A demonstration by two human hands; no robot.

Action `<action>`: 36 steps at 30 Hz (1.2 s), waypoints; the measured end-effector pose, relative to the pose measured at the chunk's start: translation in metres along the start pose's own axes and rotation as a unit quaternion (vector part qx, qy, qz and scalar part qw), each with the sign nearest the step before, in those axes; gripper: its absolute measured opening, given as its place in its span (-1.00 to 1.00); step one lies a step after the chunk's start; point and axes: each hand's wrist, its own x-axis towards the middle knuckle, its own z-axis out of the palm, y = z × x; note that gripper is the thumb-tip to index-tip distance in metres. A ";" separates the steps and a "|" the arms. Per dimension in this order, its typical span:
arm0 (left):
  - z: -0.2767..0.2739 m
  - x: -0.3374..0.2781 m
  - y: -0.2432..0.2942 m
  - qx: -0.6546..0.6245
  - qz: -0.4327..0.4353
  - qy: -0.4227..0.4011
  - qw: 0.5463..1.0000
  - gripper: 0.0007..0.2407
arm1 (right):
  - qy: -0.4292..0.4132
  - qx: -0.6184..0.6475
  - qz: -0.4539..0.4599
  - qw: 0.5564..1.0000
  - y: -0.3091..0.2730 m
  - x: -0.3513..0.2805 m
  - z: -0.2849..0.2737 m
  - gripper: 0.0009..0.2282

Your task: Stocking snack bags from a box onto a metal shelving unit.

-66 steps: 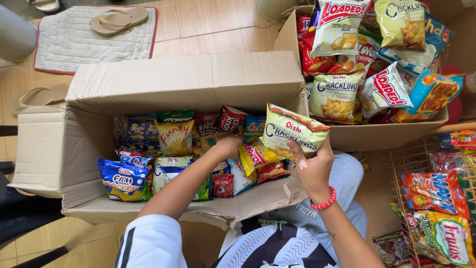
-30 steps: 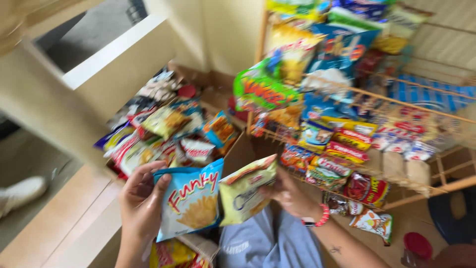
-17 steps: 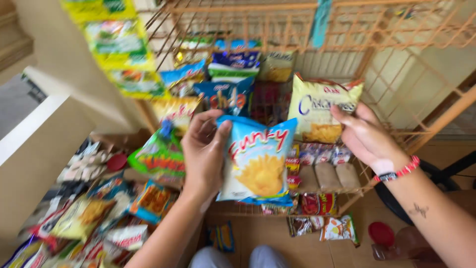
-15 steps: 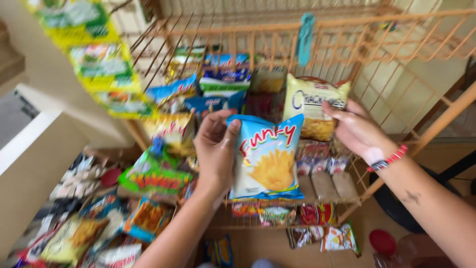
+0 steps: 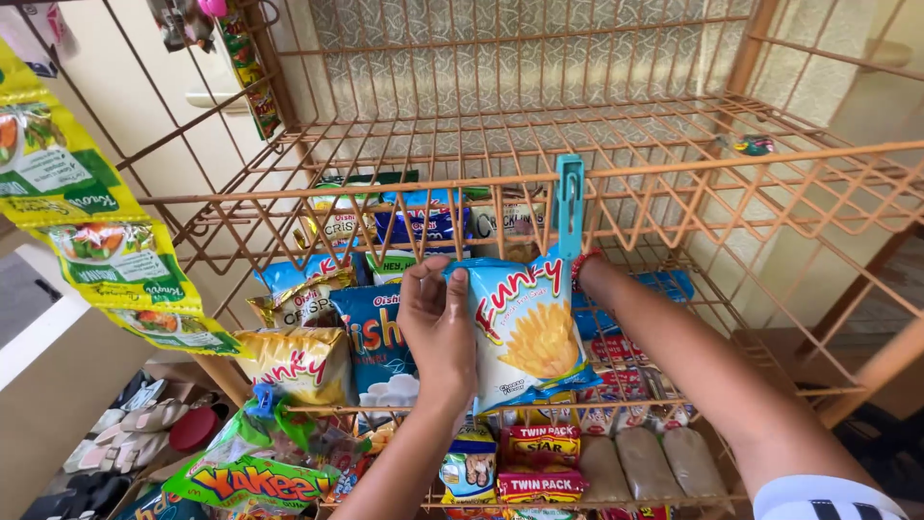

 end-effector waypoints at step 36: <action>0.027 0.039 -0.106 0.754 0.152 -0.383 0.511 -0.31 | 0.077 -0.346 0.021 0.935 -0.067 -0.101 0.105 -0.55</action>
